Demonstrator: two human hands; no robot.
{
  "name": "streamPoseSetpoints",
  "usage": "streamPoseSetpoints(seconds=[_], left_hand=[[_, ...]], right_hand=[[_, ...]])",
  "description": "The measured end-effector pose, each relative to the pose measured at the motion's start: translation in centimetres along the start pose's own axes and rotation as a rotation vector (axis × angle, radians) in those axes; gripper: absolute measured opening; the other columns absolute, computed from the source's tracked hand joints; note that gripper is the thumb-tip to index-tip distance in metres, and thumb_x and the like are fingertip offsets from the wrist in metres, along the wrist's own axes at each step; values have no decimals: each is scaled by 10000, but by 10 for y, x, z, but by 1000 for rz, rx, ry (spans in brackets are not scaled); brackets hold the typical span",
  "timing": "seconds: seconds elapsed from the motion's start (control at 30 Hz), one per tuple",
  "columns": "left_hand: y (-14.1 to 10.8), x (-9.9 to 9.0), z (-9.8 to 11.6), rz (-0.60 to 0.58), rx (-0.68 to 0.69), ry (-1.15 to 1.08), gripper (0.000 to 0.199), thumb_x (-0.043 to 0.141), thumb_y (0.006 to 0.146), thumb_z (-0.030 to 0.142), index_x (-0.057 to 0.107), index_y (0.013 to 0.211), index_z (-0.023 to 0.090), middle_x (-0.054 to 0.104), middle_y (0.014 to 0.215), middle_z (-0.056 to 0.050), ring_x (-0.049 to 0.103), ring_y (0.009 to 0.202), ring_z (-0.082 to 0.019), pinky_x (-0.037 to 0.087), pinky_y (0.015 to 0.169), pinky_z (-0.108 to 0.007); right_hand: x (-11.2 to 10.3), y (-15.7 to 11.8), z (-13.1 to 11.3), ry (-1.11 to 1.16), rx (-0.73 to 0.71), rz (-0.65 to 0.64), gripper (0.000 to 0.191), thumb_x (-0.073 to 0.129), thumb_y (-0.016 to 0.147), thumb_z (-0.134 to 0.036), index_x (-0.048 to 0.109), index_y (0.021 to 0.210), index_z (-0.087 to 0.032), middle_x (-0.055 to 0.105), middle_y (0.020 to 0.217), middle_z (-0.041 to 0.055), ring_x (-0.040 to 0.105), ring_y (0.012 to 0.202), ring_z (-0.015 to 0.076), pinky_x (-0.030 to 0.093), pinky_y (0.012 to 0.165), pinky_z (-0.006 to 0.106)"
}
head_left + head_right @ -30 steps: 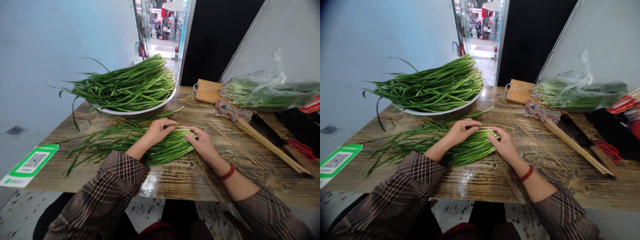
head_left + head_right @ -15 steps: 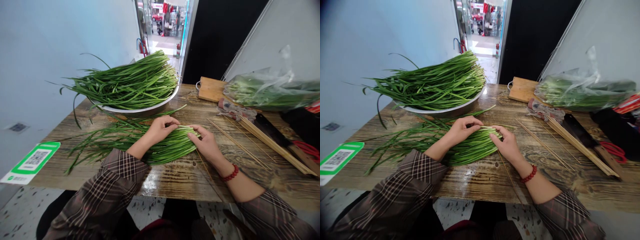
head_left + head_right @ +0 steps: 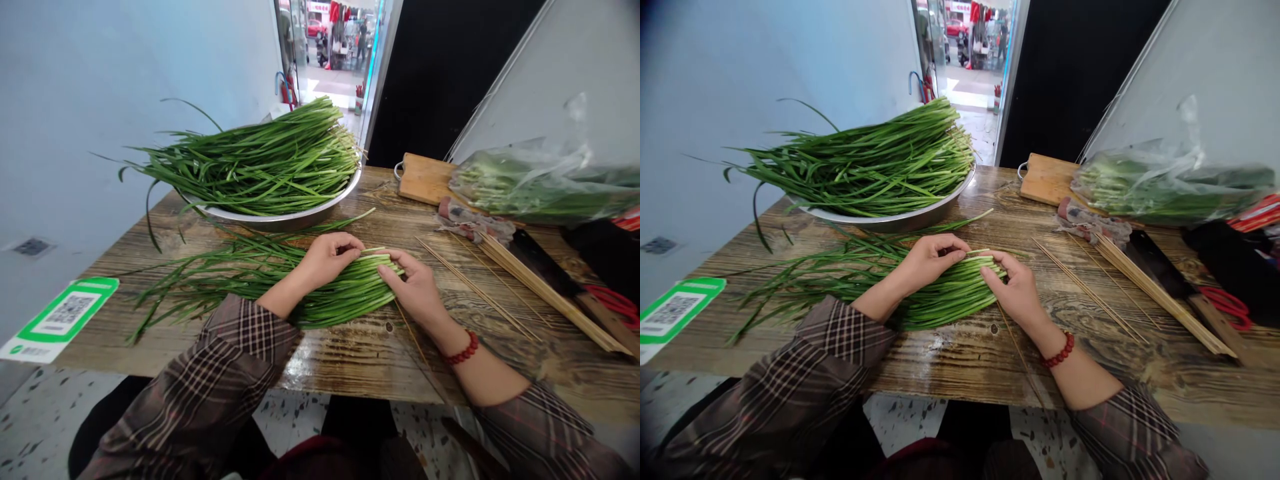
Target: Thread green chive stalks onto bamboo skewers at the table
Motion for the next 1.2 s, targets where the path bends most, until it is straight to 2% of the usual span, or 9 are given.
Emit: streamPoseSetpoints(seconds=[0.33, 0.67, 1.2], left_hand=[[0, 0, 0, -48, 18, -14, 139, 579, 810, 175, 710, 815, 129, 684, 806, -39, 602, 779, -143, 441, 744, -258], [-1, 0, -2, -30, -57, -87, 145, 584, 805, 197, 712, 827, 130, 686, 799, -32, 590, 725, -133, 436, 693, -247], [-1, 2, -2, -49, 9, -37, 143, 586, 811, 184, 723, 835, 151, 694, 821, -35, 616, 799, -147, 456, 771, -268]], right_hand=[[1, 0, 1, 40, -21, -10, 217, 596, 836, -275, 655, 1028, -193, 715, 1004, 55, 654, 927, 189, 500, 872, 336], [1, 0, 2, 55, -7, -3, 215, 608, 828, -295, 651, 1013, -195, 718, 984, 58, 662, 904, 193, 517, 852, 345], [1, 0, 0, 46, -7, -12, 205, 607, 828, -291, 653, 1003, -196, 714, 974, 54, 660, 898, 194, 515, 849, 341]])
Point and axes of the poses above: each hand's wrist, its own y-axis towards the middle knuckle, its own x-axis out of the palm, z = x × y, the point moved 3 cm from there along y, towards the middle knuckle
